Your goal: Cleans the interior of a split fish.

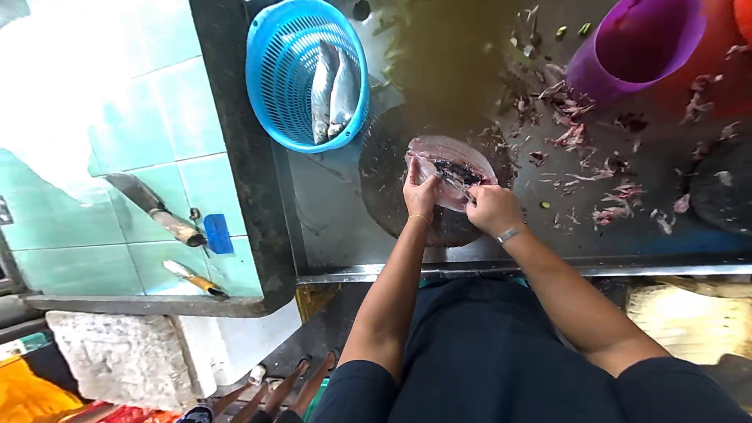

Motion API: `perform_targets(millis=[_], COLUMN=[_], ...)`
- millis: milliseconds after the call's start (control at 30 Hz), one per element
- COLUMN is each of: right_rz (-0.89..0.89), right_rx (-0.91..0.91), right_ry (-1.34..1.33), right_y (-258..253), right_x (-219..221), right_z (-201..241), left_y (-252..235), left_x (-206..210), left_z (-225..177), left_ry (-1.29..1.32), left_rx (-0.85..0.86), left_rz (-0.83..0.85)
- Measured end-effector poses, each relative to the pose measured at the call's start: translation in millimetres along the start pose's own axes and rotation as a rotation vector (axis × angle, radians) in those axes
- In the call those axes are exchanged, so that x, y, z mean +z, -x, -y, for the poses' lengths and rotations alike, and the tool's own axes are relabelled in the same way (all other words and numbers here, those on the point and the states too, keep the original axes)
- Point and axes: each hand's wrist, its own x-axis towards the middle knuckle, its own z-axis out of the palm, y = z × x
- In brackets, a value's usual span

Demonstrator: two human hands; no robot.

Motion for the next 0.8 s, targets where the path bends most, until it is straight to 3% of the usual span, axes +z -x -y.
perform_targets(millis=[67,200,333,467,567,700,800], right_rz=[-0.042,0.048,-0.022,0.091,0.012,0.097,0.055], right_rx=[0.009,0.044,0.054,0.087,0.085,0.095,0.079], right_ry=[-0.009,-0.005,-0.036,-0.028,-0.041,-0.044,-0.057], right_y=[5,-3,5,-10,-3,-15,-12], right_x=[-6,2,-10,-3,-18,-3,-15], right_z=[0,6,2,13,6,17,13], left_y=[-5,-8,-11,-11,-17,-16,-18], left_x=[-1,-2,-2,-2,-2,-3,-2], left_z=[-1,-2,-6,-3,-9,-7,-11], left_ry=[0.007,-0.020,-0.005,-0.001,-0.008,-0.024,-0.042], left_rx=[0.009,0.014,0.014,0.028,0.018,0.024,0.010], left_rz=[-0.002,0.011,0.002,0.004,0.002,0.004,-0.012])
